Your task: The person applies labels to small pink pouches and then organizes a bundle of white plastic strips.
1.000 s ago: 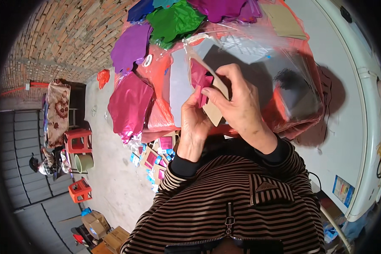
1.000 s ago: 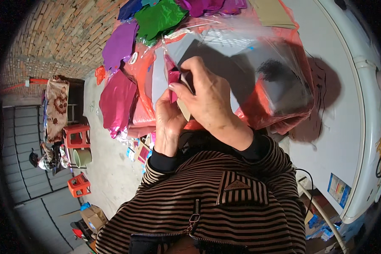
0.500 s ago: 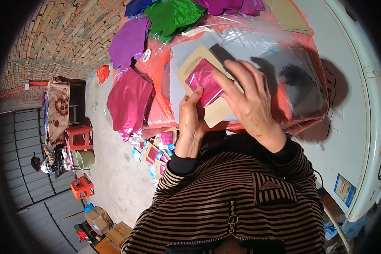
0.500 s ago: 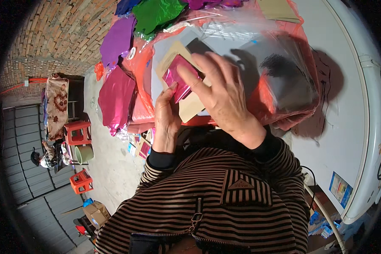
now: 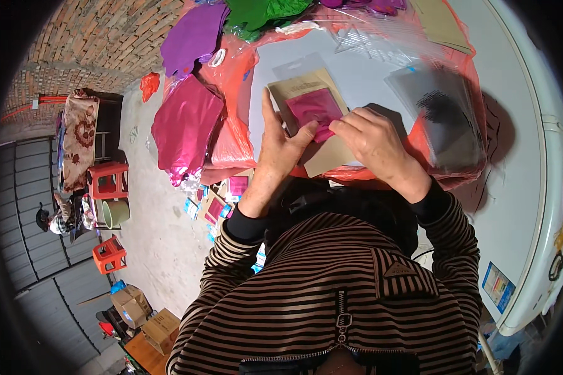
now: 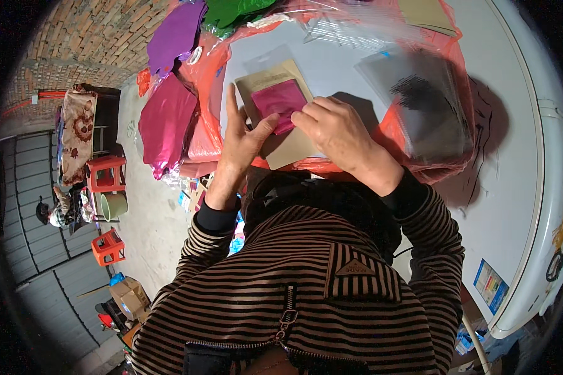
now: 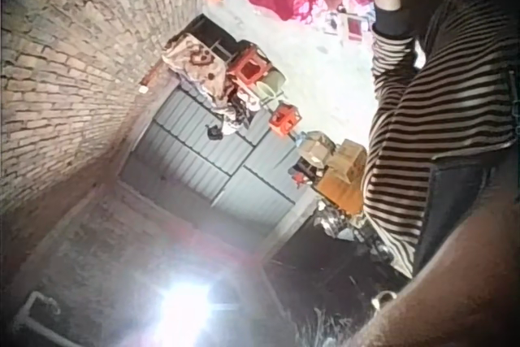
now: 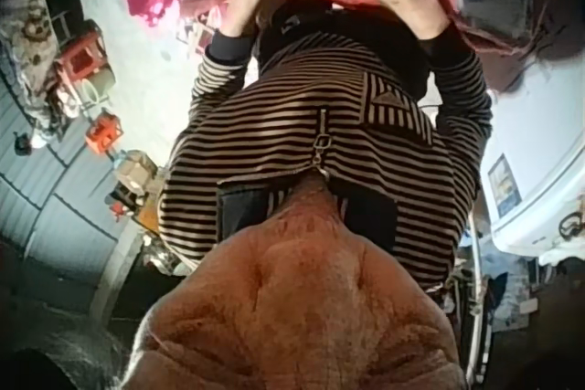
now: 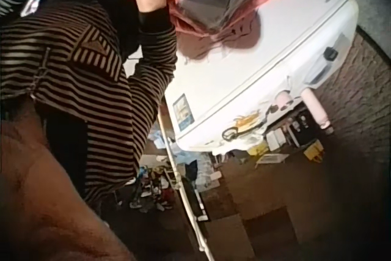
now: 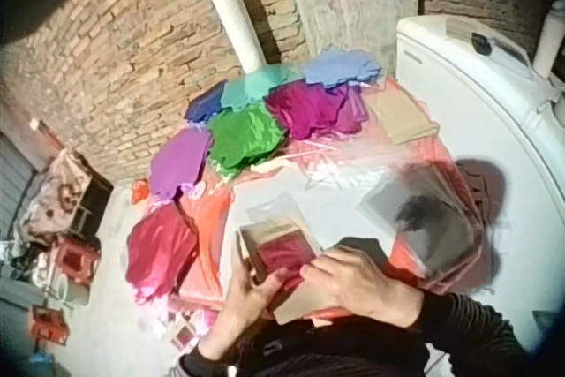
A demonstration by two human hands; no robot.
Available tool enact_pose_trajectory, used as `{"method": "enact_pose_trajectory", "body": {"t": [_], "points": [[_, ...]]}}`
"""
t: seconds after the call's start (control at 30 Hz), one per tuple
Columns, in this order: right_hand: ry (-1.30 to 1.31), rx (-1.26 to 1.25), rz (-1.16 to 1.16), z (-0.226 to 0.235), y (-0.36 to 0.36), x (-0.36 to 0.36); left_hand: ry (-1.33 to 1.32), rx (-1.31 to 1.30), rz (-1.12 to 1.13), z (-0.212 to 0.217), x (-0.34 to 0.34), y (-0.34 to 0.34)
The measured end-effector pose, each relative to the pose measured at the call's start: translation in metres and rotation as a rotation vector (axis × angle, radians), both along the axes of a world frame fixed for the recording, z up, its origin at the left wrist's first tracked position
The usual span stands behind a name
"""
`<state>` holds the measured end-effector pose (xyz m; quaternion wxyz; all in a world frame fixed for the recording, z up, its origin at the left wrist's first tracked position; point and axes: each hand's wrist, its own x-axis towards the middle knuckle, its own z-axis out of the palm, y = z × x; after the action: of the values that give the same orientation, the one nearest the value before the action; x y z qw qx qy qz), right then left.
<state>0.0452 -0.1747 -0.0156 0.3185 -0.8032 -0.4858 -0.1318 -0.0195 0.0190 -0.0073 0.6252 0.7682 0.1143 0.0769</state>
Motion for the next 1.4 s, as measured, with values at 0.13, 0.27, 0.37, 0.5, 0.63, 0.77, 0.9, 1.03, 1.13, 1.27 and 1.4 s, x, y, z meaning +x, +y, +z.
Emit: {"method": "enact_pose_trajectory", "body": {"t": [0.13,0.27,0.37,0.5,0.63,0.77,0.9,1.03,1.13,1.27,1.4], "points": [[0.094,-0.002,0.04,0.003,0.006,0.013,-0.007,0.629,-0.052,0.012,-0.006,0.011],[0.132,-0.074,0.032,0.004,0.01,0.026,-0.41,1.209,-0.132,0.044,-0.004,0.01],[0.166,-0.112,0.055,0.012,0.015,0.03,-0.485,0.997,-0.35,0.016,0.013,0.025],[0.21,-0.156,0.043,0.012,0.02,0.03,-0.521,0.894,-0.464,0.005,0.024,0.03],[0.165,-0.059,-0.017,0.019,0.014,0.02,-0.481,0.983,-0.482,0.004,0.025,0.034],[-0.107,0.085,-0.082,0.021,0.002,-0.004,-0.497,1.035,-0.478,0.002,0.027,0.042],[-0.208,0.021,-0.004,0.0,-0.005,-0.038,-0.571,1.053,-0.493,0.001,0.03,0.041],[-0.205,-0.028,-0.117,-0.009,0.003,-0.051,-0.655,1.081,-0.497,-0.002,0.034,0.047],[-0.284,-0.047,-0.123,-0.006,0.003,-0.043,-0.726,1.101,-0.482,0.001,0.036,0.05],[-0.355,-0.009,-0.126,0.012,0.01,-0.033,-0.829,1.135,-0.419,0.017,0.037,0.053],[-0.405,0.038,-0.127,0.04,0.02,-0.03,-0.866,1.185,-0.352,0.049,0.032,0.059]]}}
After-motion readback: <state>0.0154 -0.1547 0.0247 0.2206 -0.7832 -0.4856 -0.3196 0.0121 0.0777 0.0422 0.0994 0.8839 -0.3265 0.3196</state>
